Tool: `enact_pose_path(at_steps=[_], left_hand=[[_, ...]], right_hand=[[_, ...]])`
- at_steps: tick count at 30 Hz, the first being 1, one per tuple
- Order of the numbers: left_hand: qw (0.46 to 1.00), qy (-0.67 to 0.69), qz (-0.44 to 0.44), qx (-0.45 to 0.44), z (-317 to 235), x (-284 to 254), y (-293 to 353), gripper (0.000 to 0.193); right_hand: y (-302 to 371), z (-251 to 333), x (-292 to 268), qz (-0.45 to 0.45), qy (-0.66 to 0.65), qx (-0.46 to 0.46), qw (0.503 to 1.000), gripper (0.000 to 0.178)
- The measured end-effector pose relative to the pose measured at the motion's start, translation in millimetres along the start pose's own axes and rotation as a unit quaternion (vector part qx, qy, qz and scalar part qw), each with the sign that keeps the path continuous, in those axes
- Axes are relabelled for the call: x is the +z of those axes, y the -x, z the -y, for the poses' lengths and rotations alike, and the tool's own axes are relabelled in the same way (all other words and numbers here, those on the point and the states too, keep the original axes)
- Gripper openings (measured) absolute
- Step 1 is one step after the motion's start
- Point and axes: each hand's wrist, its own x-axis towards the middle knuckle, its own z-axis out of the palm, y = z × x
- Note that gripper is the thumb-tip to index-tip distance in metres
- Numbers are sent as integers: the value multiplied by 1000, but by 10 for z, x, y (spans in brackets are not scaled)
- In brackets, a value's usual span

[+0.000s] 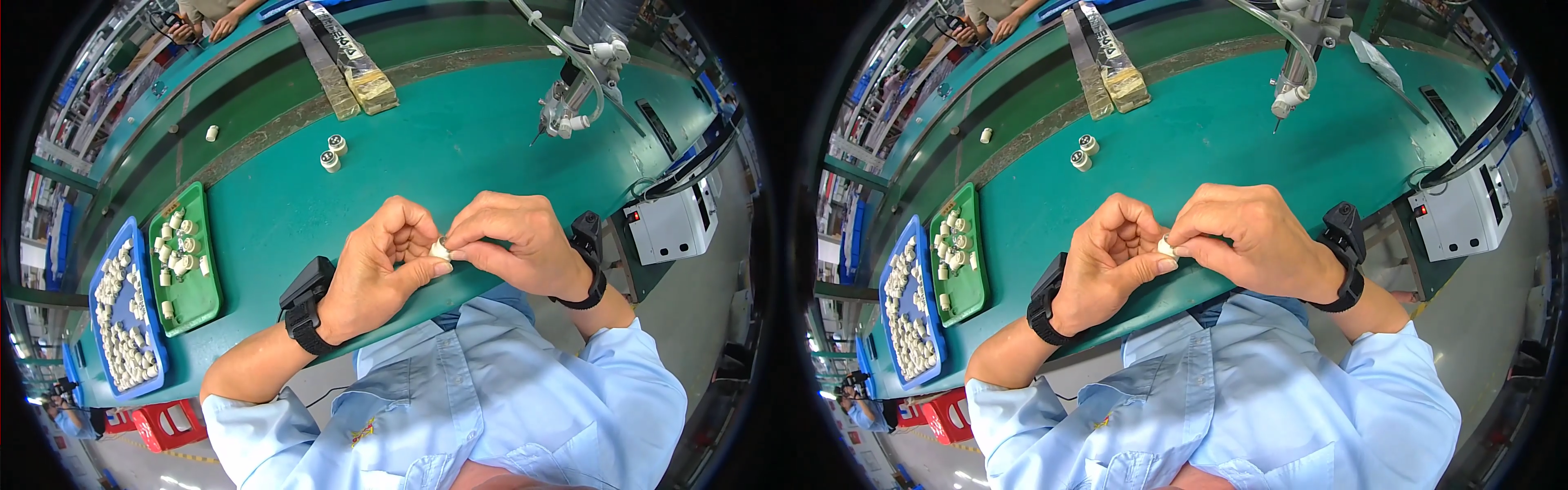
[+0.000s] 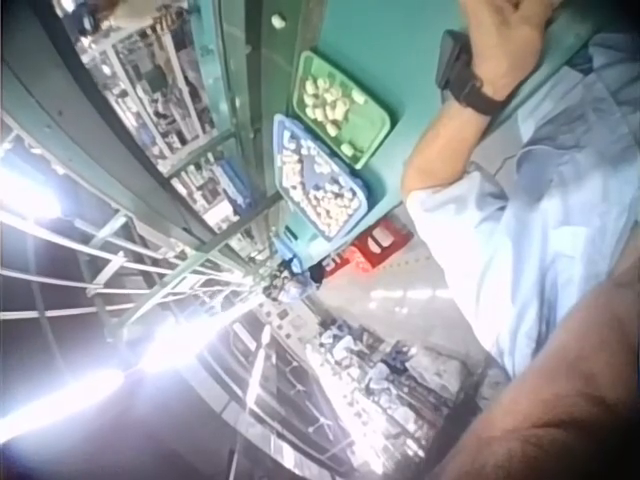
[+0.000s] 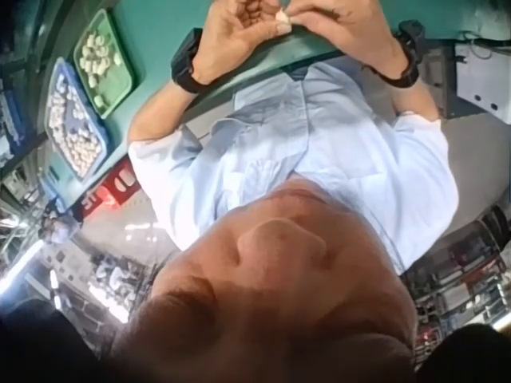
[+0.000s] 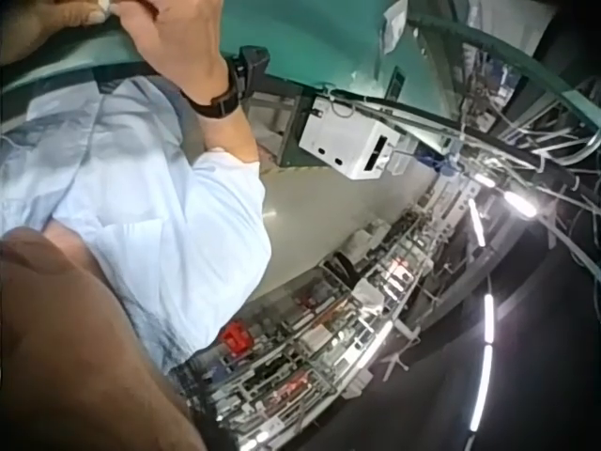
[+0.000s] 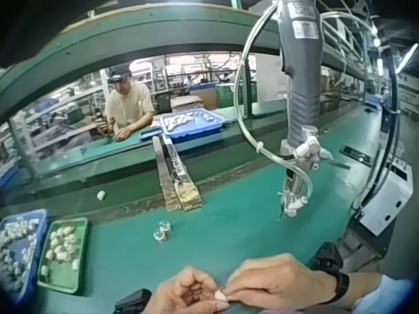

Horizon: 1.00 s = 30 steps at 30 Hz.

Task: The person picks up a white plastic component and a metal piece, fits them together by hand, and then uses a handheld pneumatic tool to secure them. This process is repeated for several components, with each finished assembly placed on the green work surface.

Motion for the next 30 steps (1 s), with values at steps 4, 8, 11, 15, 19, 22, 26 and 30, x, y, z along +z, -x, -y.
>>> enact_pose_path(at_steps=[4,8,11,15,19,22,26,30], left_hand=[[995,-92,11,35,-4,-6,-5,27],[976,-203,1,85,-21,4,-21,21],[938,-318,17,138,-8,-21,-63,16],[913,-352,-25,206,131,-123,-136,15],[866,-439,-50,232,163,-311,-113,16],[864,-464,-70,185,148,-293,-151,13],[856,-456,-110,217,196,-304,-79,11],[860,-460,-119,184,138,-254,-63,12]], right_hand=[[-21,62,-4,-1,-73,104,992,13],[-24,30,29,-38,-146,146,978,18],[24,-10,93,-62,-114,136,982,23],[-6,246,-107,-64,85,-30,994,28],[-127,370,-681,-338,93,-184,918,24],[-506,426,-1031,-440,63,-181,877,23],[-835,399,-1302,-389,0,-146,909,41],[-1023,401,-1395,-287,-48,-123,949,44]])
